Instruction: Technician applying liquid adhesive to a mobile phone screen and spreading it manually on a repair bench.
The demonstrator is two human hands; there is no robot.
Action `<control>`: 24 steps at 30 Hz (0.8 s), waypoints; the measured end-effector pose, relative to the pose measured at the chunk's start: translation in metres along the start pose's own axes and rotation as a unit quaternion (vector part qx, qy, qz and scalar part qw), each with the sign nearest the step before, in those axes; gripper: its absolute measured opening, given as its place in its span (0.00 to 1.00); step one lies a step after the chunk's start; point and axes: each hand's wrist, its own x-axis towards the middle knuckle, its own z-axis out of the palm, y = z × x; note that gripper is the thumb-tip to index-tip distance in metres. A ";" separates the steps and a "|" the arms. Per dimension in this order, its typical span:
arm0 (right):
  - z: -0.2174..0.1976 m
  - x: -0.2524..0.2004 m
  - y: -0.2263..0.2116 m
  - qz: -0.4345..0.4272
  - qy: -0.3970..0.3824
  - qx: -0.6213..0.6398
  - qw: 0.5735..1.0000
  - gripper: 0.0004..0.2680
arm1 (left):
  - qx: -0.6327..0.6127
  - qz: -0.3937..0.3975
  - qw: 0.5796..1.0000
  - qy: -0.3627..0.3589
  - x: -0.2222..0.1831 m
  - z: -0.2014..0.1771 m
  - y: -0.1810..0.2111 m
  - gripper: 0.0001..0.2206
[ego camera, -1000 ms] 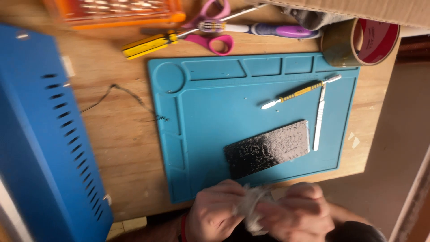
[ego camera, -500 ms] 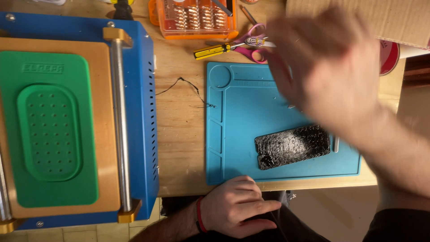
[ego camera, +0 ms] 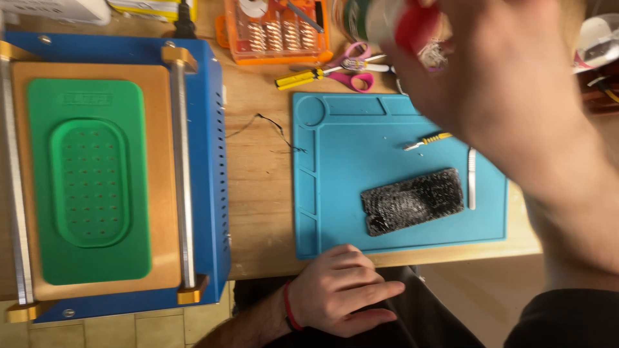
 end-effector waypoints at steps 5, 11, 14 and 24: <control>-0.041 -0.124 -0.052 0.107 0.072 0.447 0.885 0.19 | 0.131 0.057 0.982 0.126 -0.010 0.013 0.011 0.11; 0.002 -0.208 -0.128 0.173 0.168 0.782 0.575 0.20 | 0.064 -0.093 0.985 0.127 0.016 0.026 0.032 0.22; 0.021 -0.228 -0.152 0.224 0.149 0.805 0.528 0.23 | -0.032 -0.109 0.987 -0.111 0.029 0.024 0.023 0.25; 0.059 -0.266 -0.166 0.155 0.052 0.766 0.622 0.21 | -0.349 -0.238 0.894 -0.149 0.044 0.015 0.026 0.08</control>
